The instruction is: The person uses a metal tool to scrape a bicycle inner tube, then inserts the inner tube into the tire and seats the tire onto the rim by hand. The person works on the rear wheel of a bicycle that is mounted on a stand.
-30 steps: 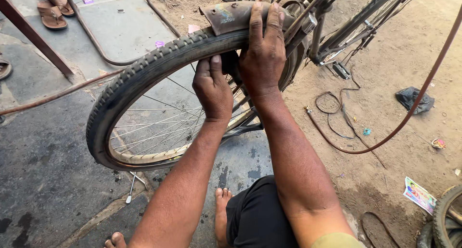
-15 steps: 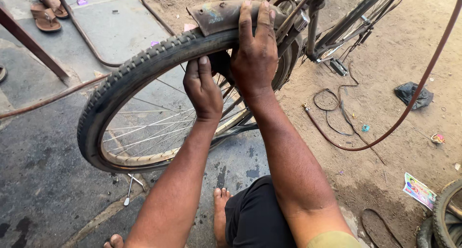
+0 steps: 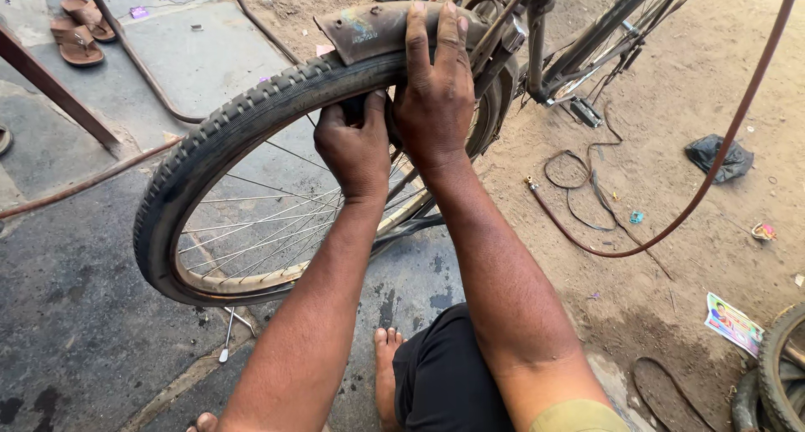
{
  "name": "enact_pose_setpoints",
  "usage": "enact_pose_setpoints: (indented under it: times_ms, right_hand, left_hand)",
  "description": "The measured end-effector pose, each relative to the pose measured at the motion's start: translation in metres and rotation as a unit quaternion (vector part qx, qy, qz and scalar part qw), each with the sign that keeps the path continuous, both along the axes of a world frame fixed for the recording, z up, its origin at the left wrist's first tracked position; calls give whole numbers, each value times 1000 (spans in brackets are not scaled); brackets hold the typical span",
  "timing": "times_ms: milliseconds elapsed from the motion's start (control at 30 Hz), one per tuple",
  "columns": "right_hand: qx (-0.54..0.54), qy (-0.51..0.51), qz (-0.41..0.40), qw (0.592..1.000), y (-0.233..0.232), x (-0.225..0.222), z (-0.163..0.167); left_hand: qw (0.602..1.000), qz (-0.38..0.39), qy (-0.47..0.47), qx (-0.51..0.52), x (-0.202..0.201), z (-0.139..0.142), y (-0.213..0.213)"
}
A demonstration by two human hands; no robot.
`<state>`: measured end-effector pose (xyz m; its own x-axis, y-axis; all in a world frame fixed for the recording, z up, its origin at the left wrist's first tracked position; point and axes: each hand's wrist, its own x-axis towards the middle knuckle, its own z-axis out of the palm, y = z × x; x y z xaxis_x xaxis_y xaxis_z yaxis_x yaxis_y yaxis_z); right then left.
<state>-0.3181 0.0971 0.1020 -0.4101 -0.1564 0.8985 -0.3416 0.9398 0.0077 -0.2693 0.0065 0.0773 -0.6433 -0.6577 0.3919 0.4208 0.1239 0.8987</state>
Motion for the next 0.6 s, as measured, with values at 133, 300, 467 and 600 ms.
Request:
enact_pose_setpoints:
  times_ms: [133,300,467,600]
  right_hand:
    - [-13,9,2,1000,0,-3,-1]
    - [-19,4,17,1000,-2,-3,-8]
    - [-10,1,-10,1000,-1,-5,-12]
    - [-70,-9,20,997,-15,16,-16]
  left_hand:
    - [998,34,-18,-44,1,10,-1]
    - [986,69,-48,-143,5,18,-12]
    - [984,-84,5,-154,56,-20,-64]
    - [931,149,40,-331,127,-83,-179]
